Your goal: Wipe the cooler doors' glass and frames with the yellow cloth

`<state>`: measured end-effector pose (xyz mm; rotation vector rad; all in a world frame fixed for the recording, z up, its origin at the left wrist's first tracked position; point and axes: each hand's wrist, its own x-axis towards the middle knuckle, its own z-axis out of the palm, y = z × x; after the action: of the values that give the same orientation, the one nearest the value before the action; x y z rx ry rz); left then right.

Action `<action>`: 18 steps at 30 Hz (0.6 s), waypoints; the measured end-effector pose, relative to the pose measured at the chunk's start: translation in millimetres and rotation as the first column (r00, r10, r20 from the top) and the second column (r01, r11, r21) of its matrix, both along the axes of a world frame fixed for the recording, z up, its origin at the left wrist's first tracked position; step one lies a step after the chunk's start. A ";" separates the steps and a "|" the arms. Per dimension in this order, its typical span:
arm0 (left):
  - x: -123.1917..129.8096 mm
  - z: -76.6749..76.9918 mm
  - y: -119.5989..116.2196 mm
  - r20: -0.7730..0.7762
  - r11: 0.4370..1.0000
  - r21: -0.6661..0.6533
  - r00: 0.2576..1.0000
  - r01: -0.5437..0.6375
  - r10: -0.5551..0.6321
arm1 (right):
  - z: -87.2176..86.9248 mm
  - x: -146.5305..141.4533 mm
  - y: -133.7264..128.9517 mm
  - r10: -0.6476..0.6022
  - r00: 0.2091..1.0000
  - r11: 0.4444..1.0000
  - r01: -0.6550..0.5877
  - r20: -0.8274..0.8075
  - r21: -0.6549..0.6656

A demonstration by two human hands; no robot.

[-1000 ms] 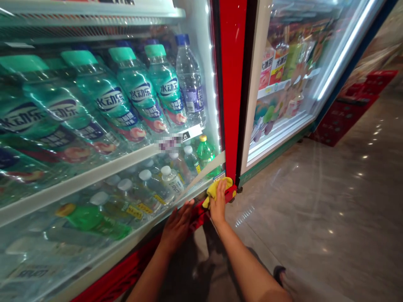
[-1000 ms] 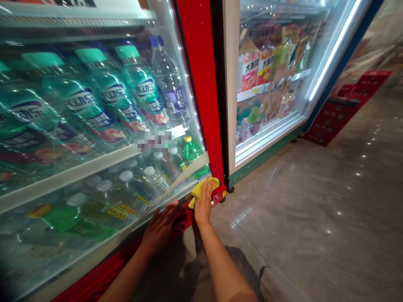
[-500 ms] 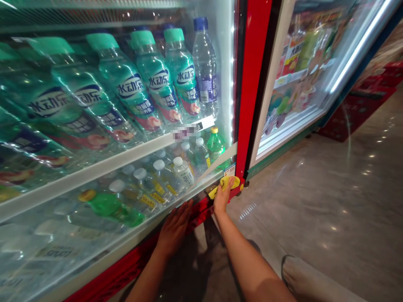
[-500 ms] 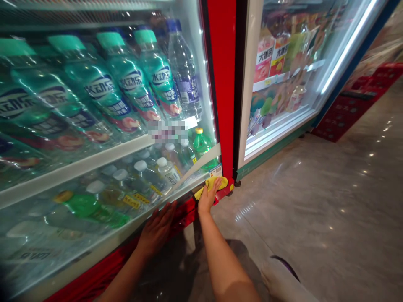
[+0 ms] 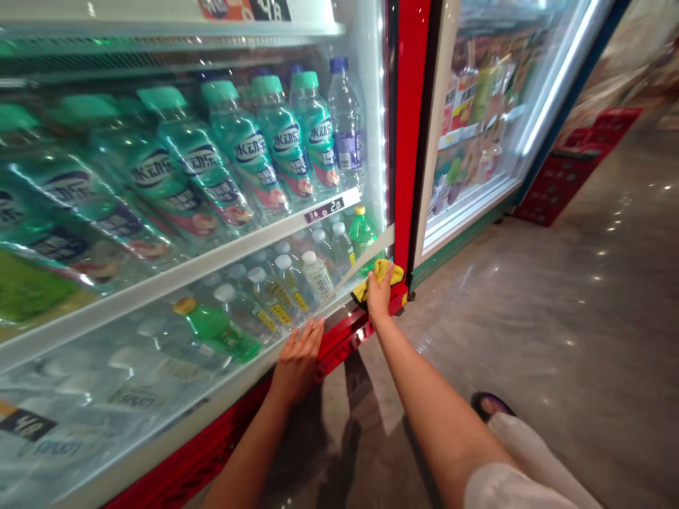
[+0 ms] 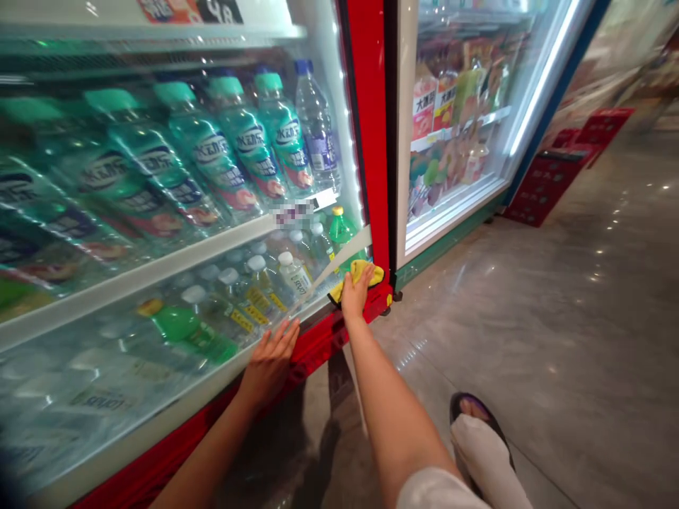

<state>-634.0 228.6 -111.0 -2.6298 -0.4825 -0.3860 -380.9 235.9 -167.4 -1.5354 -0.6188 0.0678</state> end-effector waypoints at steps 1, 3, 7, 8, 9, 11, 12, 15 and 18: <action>-2.6 3.9 -0.9 0.013 1.000 0.015 1.000 -0.004 0.004 | 6.0 -7.9 -1.7 0.015 1.000 1.000 -0.015 0.003 0.006; -10.7 11.7 -2.1 0.052 0.998 0.055 0.999 0.010 -0.012 | 10.0 -36.9 -10.9 0.081 0.997 0.997 -0.082 0.017 0.014; -38.0 23.0 0.2 0.065 0.993 0.096 0.995 0.073 -0.079 | -4.3 -67.4 -29.8 0.251 0.967 0.967 -0.252 0.046 0.019; -45.4 24.1 1.4 0.055 0.993 0.090 0.995 0.077 -0.082 | -7.2 -59.3 -29.7 0.213 0.977 0.977 -0.213 0.014 0.022; -52.0 24.5 2.5 0.046 0.994 0.083 0.996 0.072 -0.076 | -8.3 -46.2 -26.9 0.167 0.986 0.986 -0.167 -0.012 0.026; -60.2 23.5 4.1 0.039 0.997 0.072 0.998 0.039 -0.042 | -4.7 -14.4 -15.5 0.063 0.996 0.998 -0.061 -0.067 0.034; -61.0 22.5 4.5 0.036 0.997 0.073 0.999 0.019 -0.022 | -1.1 -0.8 -9.0 0.022 0.996 0.999 -0.019 -0.086 0.039; -49.7 19.5 4.2 0.031 0.995 0.094 0.999 0.013 -0.016 | 8.2 13.9 1.8 -0.042 0.995 0.997 0.048 -0.092 0.056; -23.9 16.6 3.1 0.060 0.995 0.089 0.997 0.037 -0.042 | 8.0 1.2 -5.3 0.025 0.999 0.997 -0.027 0.033 0.076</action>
<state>-657.9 231.7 -94.4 -2.5520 -0.4243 -0.4917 -379.7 230.6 -159.4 -1.4575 -0.6602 0.0388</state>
